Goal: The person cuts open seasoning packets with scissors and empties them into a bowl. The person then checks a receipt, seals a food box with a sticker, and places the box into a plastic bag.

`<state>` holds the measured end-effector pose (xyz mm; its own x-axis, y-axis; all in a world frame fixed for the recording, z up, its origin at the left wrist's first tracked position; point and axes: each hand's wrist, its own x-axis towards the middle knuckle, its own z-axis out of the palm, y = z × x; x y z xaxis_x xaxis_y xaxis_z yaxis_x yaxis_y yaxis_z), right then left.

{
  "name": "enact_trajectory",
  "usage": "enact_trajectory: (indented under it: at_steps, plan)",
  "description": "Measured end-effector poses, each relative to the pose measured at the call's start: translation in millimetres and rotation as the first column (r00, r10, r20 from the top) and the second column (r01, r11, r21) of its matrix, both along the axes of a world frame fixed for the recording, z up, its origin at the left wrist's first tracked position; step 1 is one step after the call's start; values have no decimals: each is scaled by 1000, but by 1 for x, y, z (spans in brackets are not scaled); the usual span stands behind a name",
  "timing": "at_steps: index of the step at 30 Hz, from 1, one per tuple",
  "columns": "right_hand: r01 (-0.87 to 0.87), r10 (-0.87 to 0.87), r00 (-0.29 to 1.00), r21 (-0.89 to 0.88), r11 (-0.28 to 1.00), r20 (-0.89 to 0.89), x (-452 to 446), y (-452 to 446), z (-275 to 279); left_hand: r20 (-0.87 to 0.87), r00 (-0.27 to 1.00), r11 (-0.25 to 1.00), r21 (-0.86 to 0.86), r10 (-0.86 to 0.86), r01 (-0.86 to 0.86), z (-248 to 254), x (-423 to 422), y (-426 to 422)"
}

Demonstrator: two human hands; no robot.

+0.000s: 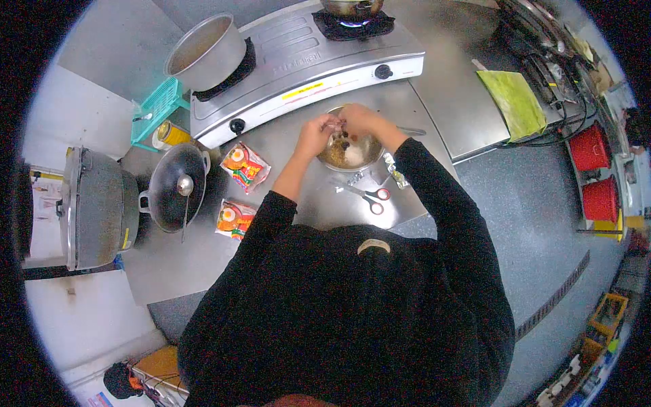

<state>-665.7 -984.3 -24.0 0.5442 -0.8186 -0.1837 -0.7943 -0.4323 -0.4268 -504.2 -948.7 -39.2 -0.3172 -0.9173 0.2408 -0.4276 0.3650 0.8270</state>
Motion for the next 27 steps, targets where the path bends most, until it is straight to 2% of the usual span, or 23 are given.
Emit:
enact_trajectory:
  at_steps: [6, 9, 12, 16, 18, 21, 24, 27]
  plan:
    - [-7, -8, 995, -160, 987, -95, 4, 0, 2, -44, 999, 999, -47, -12, 10, 1, -1, 2]
    - [-4, 3, 1000, -181, 983, -3, 3, 8, 11, -77, 997, 1000, -2, -1, 1, 4, -3, 5]
    - [33, -31, 999, -86, 996, 21, 3, 7, 6, -43, 998, 998, -16, -55, 54, 10, 1, 5]
    - [-42, 36, 999, -167, 985, -39, 2, -1, -10, 21, 1000, 1000, 15, -21, 21, 9, 3, 5]
    - [-5, 5, 993, 4, 1000, -119, 2, 5, 8, 10, 1000, 996, -83, -27, 28, -1, 3, 0]
    - [-97, 103, 982, 42, 994, -157, 0, 2, 15, 37, 999, 997, -77, 13, -10, -8, -1, -2]
    - [-61, 58, 991, -23, 998, -118, 0, 2, 10, 62, 997, 985, -173, 35, -24, -10, -2, -4]
    - [-49, 43, 997, -92, 995, -64, -2, 9, 15, 35, 999, 994, -107, 27, -23, -11, -3, -3]
